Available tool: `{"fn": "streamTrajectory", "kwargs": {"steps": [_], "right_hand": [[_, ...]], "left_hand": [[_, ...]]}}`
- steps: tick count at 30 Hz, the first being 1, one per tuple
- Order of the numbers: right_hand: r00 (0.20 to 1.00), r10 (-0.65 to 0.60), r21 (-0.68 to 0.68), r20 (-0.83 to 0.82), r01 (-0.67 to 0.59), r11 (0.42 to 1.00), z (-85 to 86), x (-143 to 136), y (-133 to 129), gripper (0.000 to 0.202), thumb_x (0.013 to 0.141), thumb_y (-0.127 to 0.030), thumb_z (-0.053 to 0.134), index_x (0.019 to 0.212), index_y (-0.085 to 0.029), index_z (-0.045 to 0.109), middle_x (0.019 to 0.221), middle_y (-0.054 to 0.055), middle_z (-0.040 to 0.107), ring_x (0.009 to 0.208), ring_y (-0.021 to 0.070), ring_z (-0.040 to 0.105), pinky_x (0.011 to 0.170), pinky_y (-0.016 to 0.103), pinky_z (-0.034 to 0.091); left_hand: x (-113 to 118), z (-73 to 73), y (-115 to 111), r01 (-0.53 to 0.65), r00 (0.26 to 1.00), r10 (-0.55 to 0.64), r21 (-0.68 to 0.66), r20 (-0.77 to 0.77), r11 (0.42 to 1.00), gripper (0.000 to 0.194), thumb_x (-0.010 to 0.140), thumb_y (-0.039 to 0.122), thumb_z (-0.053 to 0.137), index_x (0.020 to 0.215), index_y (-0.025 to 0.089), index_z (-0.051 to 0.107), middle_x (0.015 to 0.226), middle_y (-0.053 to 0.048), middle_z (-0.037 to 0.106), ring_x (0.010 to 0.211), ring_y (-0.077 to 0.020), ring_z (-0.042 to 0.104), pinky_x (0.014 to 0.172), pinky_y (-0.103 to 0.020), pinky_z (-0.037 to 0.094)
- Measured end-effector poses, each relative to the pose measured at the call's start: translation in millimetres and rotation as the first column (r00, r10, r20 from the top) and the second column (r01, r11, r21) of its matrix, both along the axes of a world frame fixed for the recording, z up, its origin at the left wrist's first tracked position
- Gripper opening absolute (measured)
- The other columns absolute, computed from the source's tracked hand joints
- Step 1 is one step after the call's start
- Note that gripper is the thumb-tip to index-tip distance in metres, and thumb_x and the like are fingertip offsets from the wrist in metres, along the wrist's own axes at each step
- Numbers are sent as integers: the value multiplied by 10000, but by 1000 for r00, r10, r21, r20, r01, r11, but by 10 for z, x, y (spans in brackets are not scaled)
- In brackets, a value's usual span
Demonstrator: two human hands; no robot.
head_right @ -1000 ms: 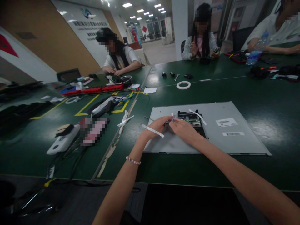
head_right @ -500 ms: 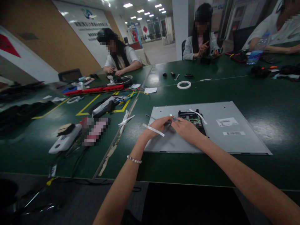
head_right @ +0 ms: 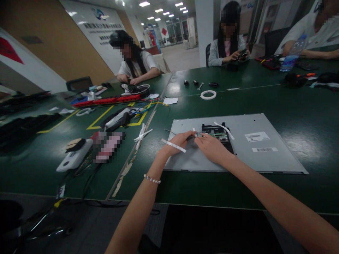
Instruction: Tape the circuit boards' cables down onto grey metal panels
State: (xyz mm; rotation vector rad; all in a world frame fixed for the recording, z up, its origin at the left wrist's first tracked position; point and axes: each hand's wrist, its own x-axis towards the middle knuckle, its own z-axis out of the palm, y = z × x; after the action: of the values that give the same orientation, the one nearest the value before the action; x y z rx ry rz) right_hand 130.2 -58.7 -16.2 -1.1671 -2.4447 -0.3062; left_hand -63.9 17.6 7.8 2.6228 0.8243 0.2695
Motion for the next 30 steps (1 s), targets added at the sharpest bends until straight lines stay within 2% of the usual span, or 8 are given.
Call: {"fn": "streamTrajectory", "kwargs": {"steps": [7,14,19,23,26,30], "right_hand": [[999,4,-8,39,-4,1000,91,-77,-127,233,871,-67,376,917,-102,601,1006,144,643,1021,195,590,1077,407,323],[992,-28,-8,121,29,1000,187,-95,-185,194,866,-79,395,827,-123,580,823,94,644,834,171,613,1079,376,304],[994,-17,-39,106,21,999,225,-74,-208,168,879,-150,427,799,-136,574,775,71,636,784,169,601,1068,393,304],[994,-86,-108,-69,78,991,218,-66,-222,189,898,-170,416,836,-142,592,815,64,645,803,171,601,1000,375,372],[931,-180,-228,-317,109,968,237,-89,-236,205,921,-209,414,982,-155,603,902,58,656,838,169,607,835,316,457],[800,-183,-380,-572,-60,923,308,-179,-283,199,929,-272,450,1028,-181,597,961,27,657,836,125,611,714,236,471]], "left_hand": [[67,-52,-16,-18,1000,18,98,6,995,509,738,-38,377,1214,136,429,1155,-113,619,1075,-190,581,951,-381,447],[139,24,-78,-58,997,63,129,-38,990,415,749,-4,382,1135,130,457,1030,-111,635,986,-213,595,884,-366,458],[159,12,-104,-65,997,69,154,-23,986,410,744,1,381,1123,136,461,1085,-112,609,1031,-212,575,923,-370,437],[171,0,-123,-72,996,79,173,-37,982,430,758,-1,387,1160,143,440,1152,-116,588,1084,-212,556,950,-370,424],[189,16,-157,-90,993,104,205,-57,975,369,801,34,410,1155,135,442,1182,-133,574,1118,-228,543,960,-377,415],[209,56,-207,-82,991,104,216,-89,973,311,853,157,473,1160,125,434,1135,-148,588,1076,-251,562,921,-397,433]]}}
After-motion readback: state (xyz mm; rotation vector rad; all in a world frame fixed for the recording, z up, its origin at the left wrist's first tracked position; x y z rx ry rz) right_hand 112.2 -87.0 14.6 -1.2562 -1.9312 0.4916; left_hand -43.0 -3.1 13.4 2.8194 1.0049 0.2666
